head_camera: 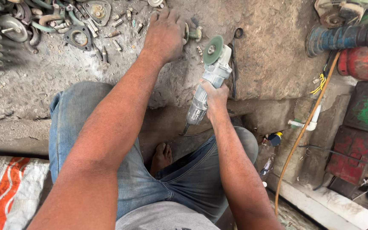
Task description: The person uses an angle grinder to smooth or cut various metal parts, including coil springs and small components, on a concrete floor. The person repeatedly picks up parts, grinds them while holding them with the left hand, and places them back down.
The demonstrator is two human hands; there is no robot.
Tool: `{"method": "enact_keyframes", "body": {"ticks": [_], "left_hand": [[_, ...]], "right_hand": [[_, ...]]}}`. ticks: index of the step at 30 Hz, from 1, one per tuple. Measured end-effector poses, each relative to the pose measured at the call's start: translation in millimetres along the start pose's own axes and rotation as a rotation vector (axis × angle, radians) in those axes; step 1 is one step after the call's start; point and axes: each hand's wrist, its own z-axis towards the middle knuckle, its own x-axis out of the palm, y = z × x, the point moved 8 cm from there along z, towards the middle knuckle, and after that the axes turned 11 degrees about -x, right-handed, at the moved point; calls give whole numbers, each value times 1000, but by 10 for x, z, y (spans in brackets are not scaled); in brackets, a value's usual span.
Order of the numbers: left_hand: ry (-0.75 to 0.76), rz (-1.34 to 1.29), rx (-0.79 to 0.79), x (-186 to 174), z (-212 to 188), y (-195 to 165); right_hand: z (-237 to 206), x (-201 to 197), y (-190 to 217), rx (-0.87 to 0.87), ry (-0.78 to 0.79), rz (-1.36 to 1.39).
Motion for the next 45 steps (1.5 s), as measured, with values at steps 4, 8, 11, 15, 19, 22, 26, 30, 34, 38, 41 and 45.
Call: {"method": "enact_keyframes", "body": {"ticks": [4, 8, 11, 15, 19, 22, 26, 30, 34, 38, 41, 45], "left_hand": [[98, 66, -22, 103, -4, 19], [-21, 63, 45, 57, -21, -24], [46, 136, -8, 132, -17, 19], [28, 2, -13, 79, -13, 30], [-17, -44, -9, 32, -3, 48], [18, -67, -33, 88, 17, 80], [1, -54, -23, 137, 17, 84], [-21, -43, -48, 150, 16, 100], [-1, -69, -53, 165, 30, 97], [-55, -73, -52, 142, 37, 96], [-14, -41, -67, 202, 38, 116], [-102, -96, -31, 132, 22, 120]], "right_hand": [[-31, 58, 64, -36, 16, -51], [-27, 87, 66, -21, 22, -97], [-8, 111, 40, -12, 40, -93], [46, 98, 8, -5, 38, -120], [88, 131, -24, -16, 57, -121], [104, 149, -41, -13, 77, -118], [122, 137, -41, -16, 73, -147], [132, 118, -66, 12, 53, -196], [134, 131, -74, 10, 84, -194], [148, 142, -83, 3, 88, -173], [157, 147, -85, -6, 89, -178], [159, 157, -68, -22, 97, -184]]}}
